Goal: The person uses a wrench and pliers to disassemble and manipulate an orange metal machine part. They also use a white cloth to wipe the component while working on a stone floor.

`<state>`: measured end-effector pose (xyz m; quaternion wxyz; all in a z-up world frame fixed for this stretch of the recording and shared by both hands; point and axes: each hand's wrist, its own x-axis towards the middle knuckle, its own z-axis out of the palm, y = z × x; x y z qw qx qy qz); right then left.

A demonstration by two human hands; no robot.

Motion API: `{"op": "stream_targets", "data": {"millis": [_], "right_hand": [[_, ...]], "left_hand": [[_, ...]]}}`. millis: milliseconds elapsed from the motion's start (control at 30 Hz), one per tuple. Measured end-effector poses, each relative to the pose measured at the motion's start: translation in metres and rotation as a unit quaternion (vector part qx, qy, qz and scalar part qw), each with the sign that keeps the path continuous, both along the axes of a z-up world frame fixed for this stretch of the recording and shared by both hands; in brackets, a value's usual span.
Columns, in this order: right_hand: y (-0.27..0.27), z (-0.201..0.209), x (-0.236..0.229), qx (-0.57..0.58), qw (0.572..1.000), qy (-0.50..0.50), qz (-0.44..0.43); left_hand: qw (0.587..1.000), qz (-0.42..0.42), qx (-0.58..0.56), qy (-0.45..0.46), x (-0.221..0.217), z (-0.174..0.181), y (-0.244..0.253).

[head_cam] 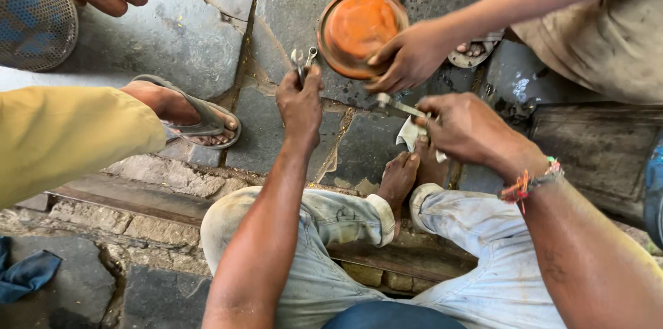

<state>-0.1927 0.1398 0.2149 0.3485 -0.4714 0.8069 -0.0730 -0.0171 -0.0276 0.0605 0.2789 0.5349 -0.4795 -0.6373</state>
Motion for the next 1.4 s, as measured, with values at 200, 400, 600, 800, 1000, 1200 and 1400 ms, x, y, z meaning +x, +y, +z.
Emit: {"op": "stream_targets", "data": {"millis": [200, 400, 600, 800, 1000, 1200, 1400], "right_hand": [[0.011, -0.014, -0.012, -0.01, 0.999, 0.045, -0.011], [0.012, -0.031, -0.013, 0.027, 0.999, 0.039, -0.007], [0.016, -0.044, -0.001, 0.055, 0.998, 0.008, -0.001], [0.022, -0.064, 0.008, 0.068, 0.992, -0.067, -0.078], [0.04, -0.12, 0.02, -0.027, 0.894, -0.304, -0.327], [0.031, -0.159, 0.046, -0.15, 0.759, -0.427, -0.468], [0.012, -0.136, 0.075, -0.096, 0.889, -0.139, -0.426]], "left_hand": [[0.994, 0.041, -0.104, -0.005, -0.016, -0.004, -0.017], [0.993, 0.041, -0.035, -0.1, -0.013, -0.05, -0.018], [0.973, -0.037, 0.14, 0.178, -0.023, -0.082, -0.019], [0.979, -0.068, 0.036, 0.189, -0.028, -0.076, 0.006], [0.996, -0.029, -0.017, 0.081, -0.032, -0.066, 0.034], [0.993, -0.044, -0.037, -0.106, -0.024, -0.067, 0.073], [0.999, -0.045, -0.002, -0.015, -0.027, -0.07, 0.091]]}}
